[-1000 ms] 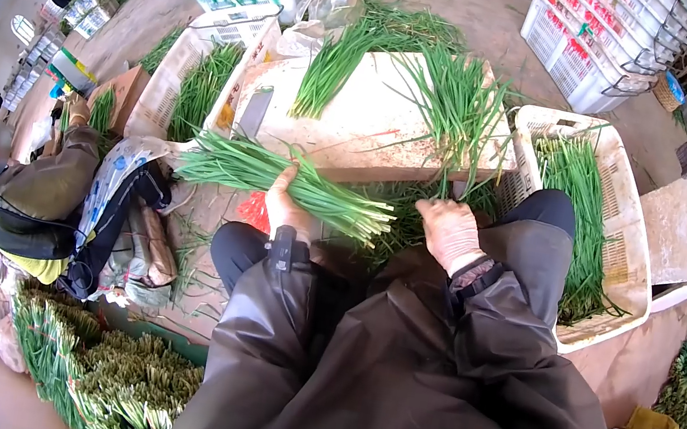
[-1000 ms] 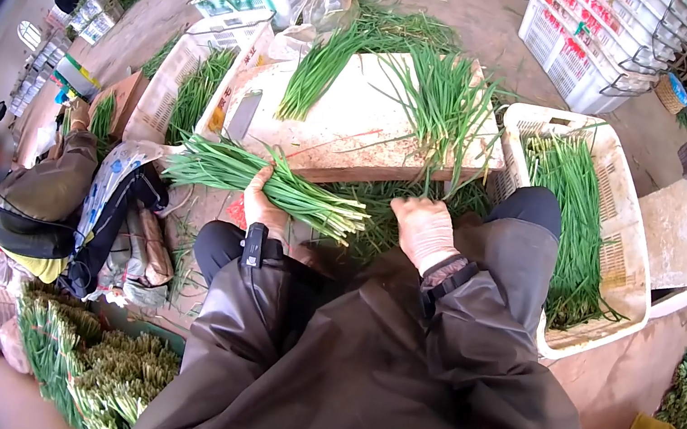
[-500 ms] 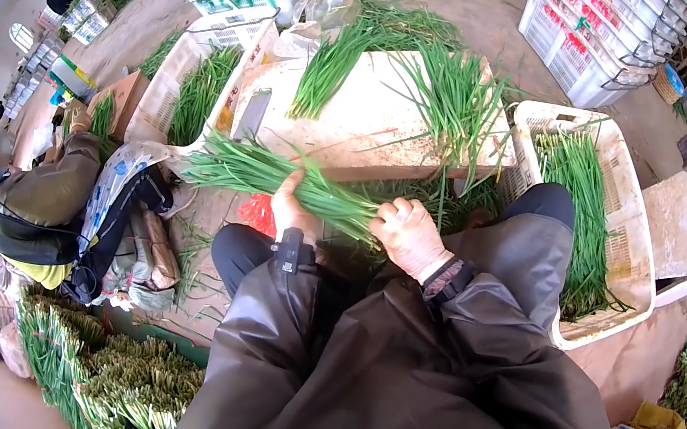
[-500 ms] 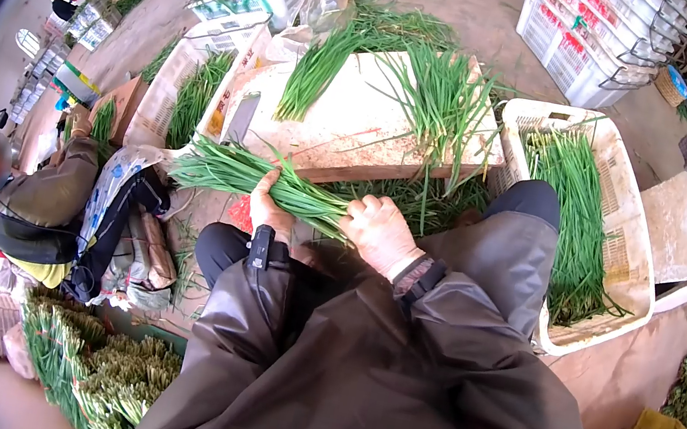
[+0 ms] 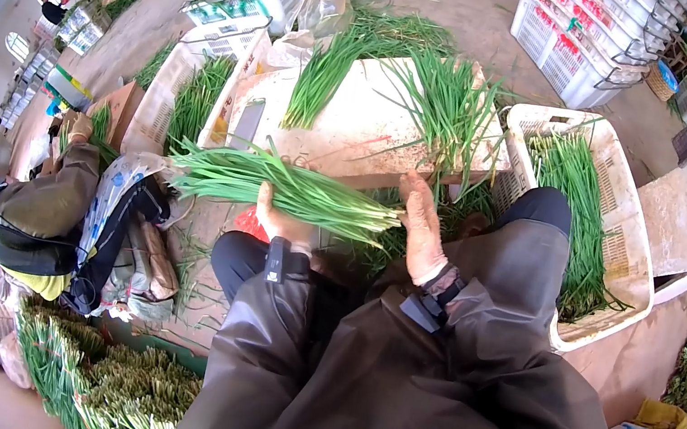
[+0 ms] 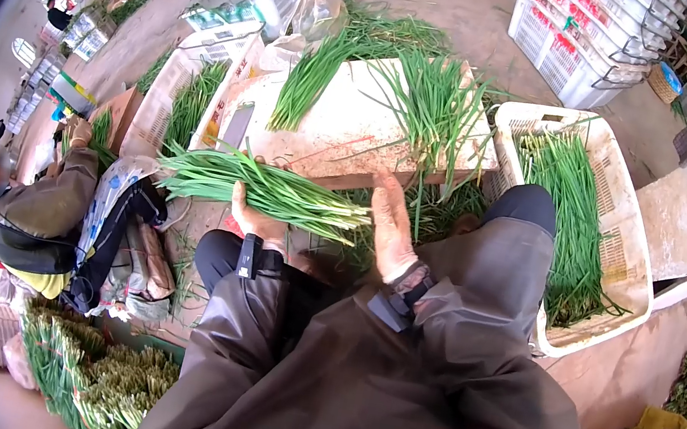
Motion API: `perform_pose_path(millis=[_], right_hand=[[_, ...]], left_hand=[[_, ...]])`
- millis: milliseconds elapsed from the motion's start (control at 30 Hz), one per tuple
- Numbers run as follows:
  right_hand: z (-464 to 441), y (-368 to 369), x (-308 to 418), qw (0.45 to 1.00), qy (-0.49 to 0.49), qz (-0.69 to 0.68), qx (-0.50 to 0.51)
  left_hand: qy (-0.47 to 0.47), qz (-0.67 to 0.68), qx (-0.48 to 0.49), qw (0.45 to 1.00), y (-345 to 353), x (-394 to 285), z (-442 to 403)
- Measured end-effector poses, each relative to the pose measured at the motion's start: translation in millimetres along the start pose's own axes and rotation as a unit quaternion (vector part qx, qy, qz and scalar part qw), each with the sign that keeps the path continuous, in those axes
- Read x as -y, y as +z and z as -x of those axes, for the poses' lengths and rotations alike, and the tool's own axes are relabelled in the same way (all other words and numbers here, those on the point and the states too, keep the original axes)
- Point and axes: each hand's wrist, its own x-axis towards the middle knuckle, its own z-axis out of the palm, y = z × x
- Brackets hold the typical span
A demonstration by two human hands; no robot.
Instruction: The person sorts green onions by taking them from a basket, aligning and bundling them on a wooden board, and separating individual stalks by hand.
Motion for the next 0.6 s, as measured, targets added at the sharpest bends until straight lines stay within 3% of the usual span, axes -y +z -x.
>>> perform_pose_path(millis=[100, 133, 200, 267, 300, 400, 500, 600], right_hand=[[-1, 16, -4, 0.998, -0.049, 0.022, 0.026], [-3, 18, -9, 0.998, -0.051, 0.037, 0.031], [-5, 14, -11, 0.997, -0.065, 0.037, 0.032], [-7, 5, -7, 0.998, -0.051, 0.045, 0.011], [-3, 6, -4, 0.999, -0.007, -0.009, -0.030], [-10, -7, -17, 0.979, 0.107, -0.110, -0.134], [-8, -1, -29, 0.935, 0.203, -0.219, -0.192], [-3, 17, -27, 0.911, 0.193, -0.312, -0.189]], left_hand=[[-0.021, 0.005, 0.041, 0.999, 3, 19, 6], [-0.075, 0.006, 0.081, 0.994, -9, 20, -1], [-0.060, 0.004, 0.024, 0.998, -19, 22, -2], [-0.082, 0.008, 0.037, 0.996, -18, 14, 1], [-0.093, 0.011, 0.042, 0.995, -13, 9, 3], [0.018, -0.014, 0.046, 0.999, 2, 11, 1], [-0.015, 0.016, 0.091, 0.996, 7, 19, 3], [-0.077, -0.016, 0.150, 0.986, 11, 28, 7]])
